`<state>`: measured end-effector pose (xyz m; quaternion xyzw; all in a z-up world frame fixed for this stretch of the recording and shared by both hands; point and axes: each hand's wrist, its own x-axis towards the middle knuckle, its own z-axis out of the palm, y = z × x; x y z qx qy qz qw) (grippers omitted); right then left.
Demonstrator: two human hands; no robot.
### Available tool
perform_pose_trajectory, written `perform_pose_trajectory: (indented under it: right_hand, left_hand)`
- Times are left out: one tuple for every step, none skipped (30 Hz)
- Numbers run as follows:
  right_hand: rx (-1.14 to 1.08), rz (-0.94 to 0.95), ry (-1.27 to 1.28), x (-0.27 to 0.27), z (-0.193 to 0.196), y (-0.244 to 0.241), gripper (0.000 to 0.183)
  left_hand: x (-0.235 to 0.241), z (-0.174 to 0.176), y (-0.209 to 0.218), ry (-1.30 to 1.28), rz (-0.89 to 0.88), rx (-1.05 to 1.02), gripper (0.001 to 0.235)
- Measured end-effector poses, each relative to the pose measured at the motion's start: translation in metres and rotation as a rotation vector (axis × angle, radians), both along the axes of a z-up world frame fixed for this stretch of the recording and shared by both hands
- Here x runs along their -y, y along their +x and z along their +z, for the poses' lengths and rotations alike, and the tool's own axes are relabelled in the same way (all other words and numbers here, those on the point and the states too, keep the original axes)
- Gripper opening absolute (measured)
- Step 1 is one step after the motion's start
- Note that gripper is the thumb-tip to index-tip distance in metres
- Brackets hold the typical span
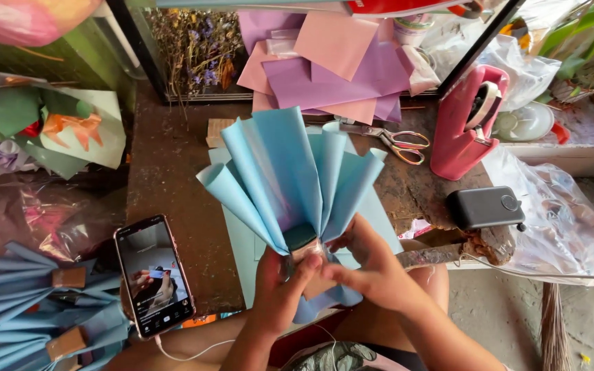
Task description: Folding and stapling light blue paper to create decorative wrappers for flower bouquets.
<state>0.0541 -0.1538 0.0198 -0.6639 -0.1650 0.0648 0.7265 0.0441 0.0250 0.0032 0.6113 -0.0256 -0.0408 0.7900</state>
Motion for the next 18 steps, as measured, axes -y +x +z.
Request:
perform_pose_trajectory:
  right_hand:
    - [-0.003, 0.002, 0.000, 0.001, -0.006, 0.000, 0.047]
    - [-0.057, 0.005, 0.043, 0.002, -0.011, 0.001, 0.052]
    - [-0.108, 0.005, 0.085, 0.004, -0.016, 0.002, 0.056]
    - [-0.108, 0.005, 0.085, 0.005, -0.016, 0.003, 0.056]
    - [-0.207, 0.047, 0.040, 0.006, -0.015, 0.004, 0.054]
    - [-0.306, 0.089, -0.005, 0.007, -0.014, 0.004, 0.054]
    - [-0.306, 0.091, -0.007, 0.007, -0.011, 0.003, 0.054]
    - [-0.320, 0.084, -0.032, 0.007, -0.008, 0.002, 0.059]
    - [-0.334, 0.076, -0.057, 0.007, -0.005, 0.001, 0.065]
    - [-0.335, 0.077, -0.059, 0.010, -0.010, 0.000, 0.065]
    - [-0.291, 0.071, 0.050, 0.012, -0.015, -0.001, 0.066]
    - [-0.245, 0.066, 0.158, 0.014, -0.021, -0.002, 0.068]
    - [-0.246, 0.064, 0.159, 0.021, -0.023, -0.004, 0.068]
    - [-0.287, -0.108, 0.048, 0.027, -0.026, -0.007, 0.078]
    - [-0.329, -0.279, -0.065, 0.034, -0.028, -0.010, 0.088]
    - [-0.331, -0.281, -0.064, 0.037, -0.010, -0.007, 0.088]
    - [-0.065, -0.385, -0.193, 0.040, 0.008, -0.004, 0.080]
    - [0.202, -0.488, -0.320, 0.043, 0.025, 0.000, 0.075]
  left_hand:
    - [-0.004, 0.006, -0.001, 0.000, 0.002, -0.003, 0.049]
    - [-0.008, 0.011, -0.003, -0.019, -0.094, -0.017, 0.049]
    - [-0.011, 0.017, -0.003, -0.038, -0.193, -0.027, 0.050]
    - [-0.014, 0.016, -0.002, -0.039, -0.194, -0.026, 0.050]
    - [-0.017, 0.014, -0.002, 0.028, -0.234, -0.052, 0.048]
    - [-0.021, 0.013, -0.003, 0.095, -0.275, -0.077, 0.046]
    - [-0.022, 0.010, -0.002, 0.094, -0.273, -0.077, 0.046]
    - [-0.024, 0.008, -0.002, 0.095, -0.279, -0.080, 0.044]
    - [-0.026, 0.005, -0.001, 0.096, -0.287, -0.084, 0.043]
    - [-0.026, 0.009, -0.002, 0.095, -0.286, -0.084, 0.043]
    - [-0.027, 0.013, -0.002, 0.130, -0.277, -0.110, 0.044]
    - [-0.028, 0.016, -0.001, 0.165, -0.268, -0.135, 0.045]
    - [-0.028, 0.016, -0.002, 0.166, -0.270, -0.135, 0.045]
    - [-0.029, 0.015, -0.003, 0.170, -0.296, -0.141, 0.043]
    - [-0.030, 0.015, -0.004, 0.173, -0.322, -0.147, 0.041]
    - [-0.033, 0.017, -0.004, 0.174, -0.323, -0.149, 0.041]
    - [-0.036, 0.018, -0.005, 0.229, -0.377, -0.190, 0.040]
    - [-0.039, 0.020, -0.005, 0.284, -0.431, -0.232, 0.039]
